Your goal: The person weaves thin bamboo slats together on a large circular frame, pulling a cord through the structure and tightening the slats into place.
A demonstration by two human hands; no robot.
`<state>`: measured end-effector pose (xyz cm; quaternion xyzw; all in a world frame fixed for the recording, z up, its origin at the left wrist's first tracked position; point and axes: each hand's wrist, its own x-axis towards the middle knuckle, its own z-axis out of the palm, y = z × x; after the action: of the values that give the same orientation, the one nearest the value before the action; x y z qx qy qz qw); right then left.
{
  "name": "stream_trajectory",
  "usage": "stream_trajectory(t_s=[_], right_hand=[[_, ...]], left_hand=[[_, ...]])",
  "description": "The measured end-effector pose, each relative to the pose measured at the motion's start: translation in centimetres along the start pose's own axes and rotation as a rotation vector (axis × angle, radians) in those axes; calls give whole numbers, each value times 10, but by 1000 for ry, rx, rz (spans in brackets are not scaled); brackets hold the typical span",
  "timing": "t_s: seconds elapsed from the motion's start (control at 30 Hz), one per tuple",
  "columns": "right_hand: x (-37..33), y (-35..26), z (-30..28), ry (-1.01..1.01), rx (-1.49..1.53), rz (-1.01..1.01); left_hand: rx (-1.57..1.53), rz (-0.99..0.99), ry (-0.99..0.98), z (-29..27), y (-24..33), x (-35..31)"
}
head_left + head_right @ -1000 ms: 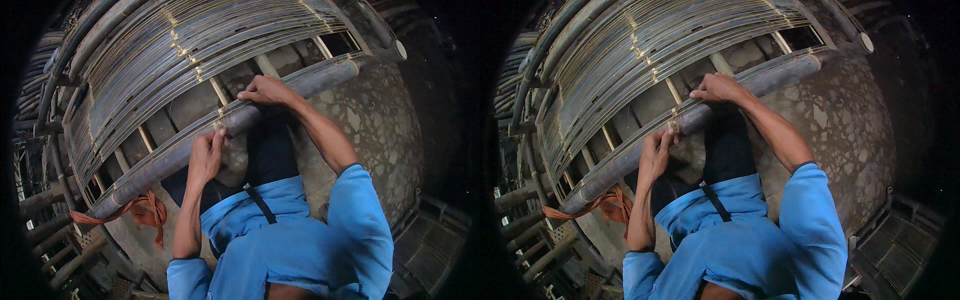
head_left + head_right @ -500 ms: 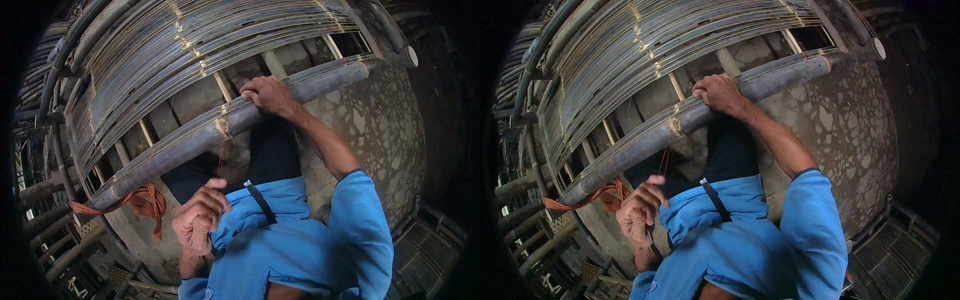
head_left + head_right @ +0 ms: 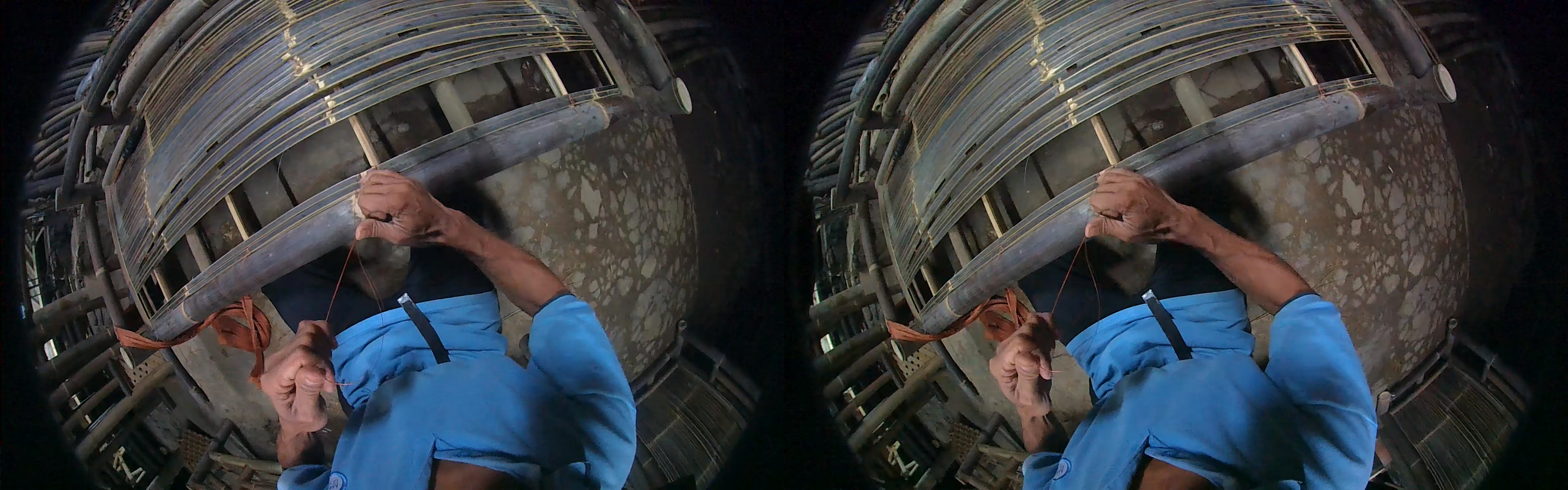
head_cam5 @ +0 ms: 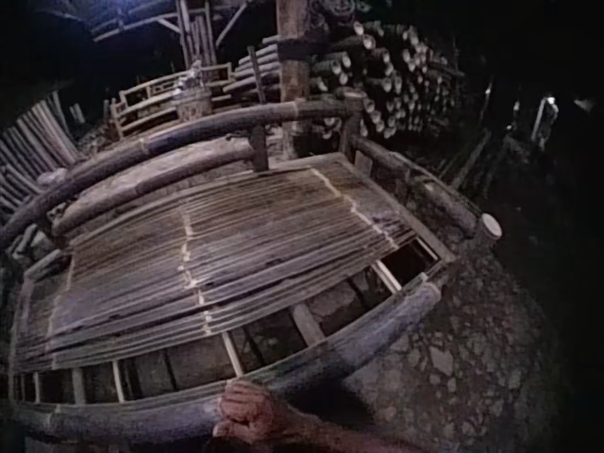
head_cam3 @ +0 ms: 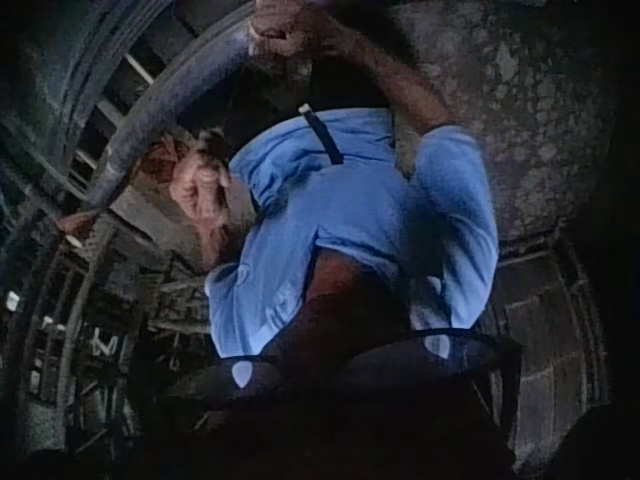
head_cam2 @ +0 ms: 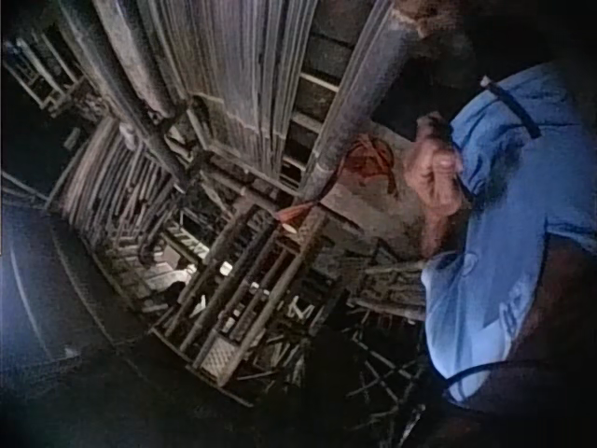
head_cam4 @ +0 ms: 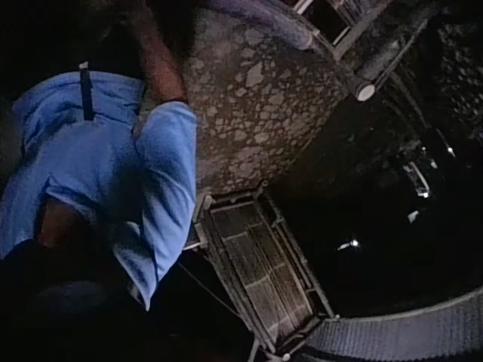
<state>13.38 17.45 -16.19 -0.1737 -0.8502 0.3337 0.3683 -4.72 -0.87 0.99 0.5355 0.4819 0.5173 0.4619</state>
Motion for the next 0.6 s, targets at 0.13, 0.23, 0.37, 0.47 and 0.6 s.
stream_trajectory(t_s=[0.13,0.23,0.37,0.47,0.6], right_hand=[[-1,-2,13,136,75,75],[-8,-17,28,257,54,105],[-9,-24,26,242,27,93],[-7,-36,-4,98,30,88],[-11,-99,-25,-33,136,80]], left_hand=[[69,16,-20,0,2,3],[105,-38,7,-4,9,-12],[81,-88,-7,-20,5,-21],[187,-155,-141,-41,9,0],[551,-37,132,-48,-2,36]])
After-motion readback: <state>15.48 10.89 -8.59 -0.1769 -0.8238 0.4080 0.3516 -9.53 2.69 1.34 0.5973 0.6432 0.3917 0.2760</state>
